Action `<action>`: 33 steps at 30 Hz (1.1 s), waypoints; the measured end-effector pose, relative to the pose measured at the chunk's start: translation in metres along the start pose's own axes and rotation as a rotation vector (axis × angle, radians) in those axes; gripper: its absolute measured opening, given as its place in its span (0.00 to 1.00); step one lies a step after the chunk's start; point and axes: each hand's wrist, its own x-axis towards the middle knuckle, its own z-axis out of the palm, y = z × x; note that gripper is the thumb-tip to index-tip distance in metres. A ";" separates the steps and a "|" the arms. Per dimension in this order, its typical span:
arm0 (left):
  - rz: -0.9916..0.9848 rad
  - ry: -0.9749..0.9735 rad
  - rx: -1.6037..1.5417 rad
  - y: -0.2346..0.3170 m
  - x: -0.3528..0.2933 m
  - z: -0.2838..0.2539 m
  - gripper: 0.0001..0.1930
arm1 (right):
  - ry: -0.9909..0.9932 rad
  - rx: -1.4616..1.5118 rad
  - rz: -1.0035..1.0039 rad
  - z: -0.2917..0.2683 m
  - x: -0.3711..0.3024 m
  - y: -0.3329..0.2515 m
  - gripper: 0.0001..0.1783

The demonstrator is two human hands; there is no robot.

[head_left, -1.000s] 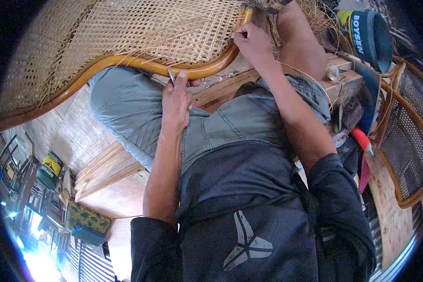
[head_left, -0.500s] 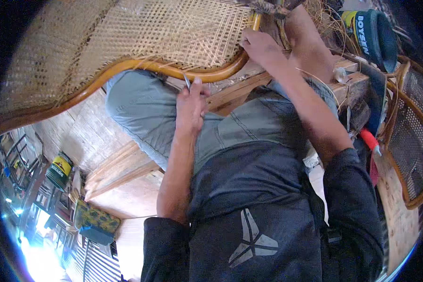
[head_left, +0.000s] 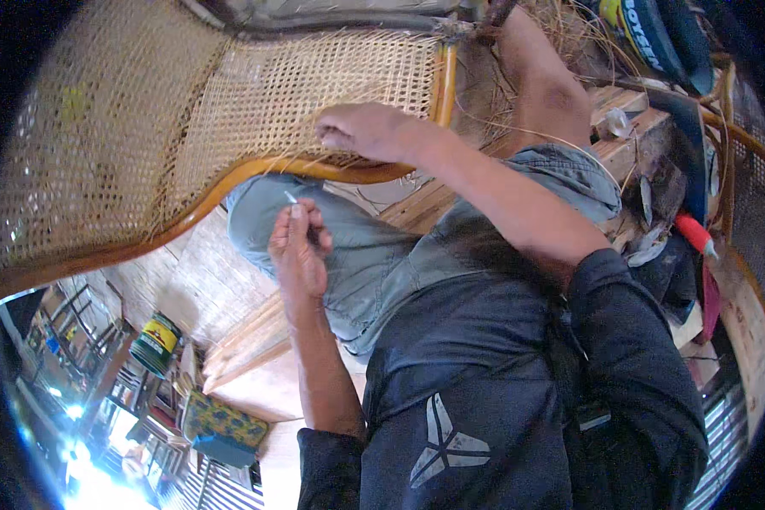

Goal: Repairing the rattan weaving of a wooden chair using specialized hand tools.

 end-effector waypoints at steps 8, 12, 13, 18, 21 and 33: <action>0.066 0.019 0.145 0.018 0.017 0.000 0.07 | -0.009 -0.122 0.003 0.001 -0.005 0.018 0.13; 0.060 0.104 0.118 0.009 0.016 -0.012 0.06 | 0.100 -0.204 -0.125 0.012 -0.010 0.026 0.07; 0.076 0.134 0.118 0.007 0.014 -0.015 0.06 | 0.020 -0.217 -0.049 0.012 -0.009 0.024 0.06; 0.165 0.076 0.120 -0.012 0.015 -0.019 0.06 | 0.292 0.011 -0.064 0.021 -0.008 0.025 0.10; 0.185 0.028 0.211 -0.013 0.019 -0.012 0.07 | 0.455 0.100 -0.022 0.019 -0.018 0.016 0.12; 0.306 0.011 0.290 -0.019 0.023 0.004 0.11 | 0.445 0.262 0.252 -0.003 -0.047 0.019 0.14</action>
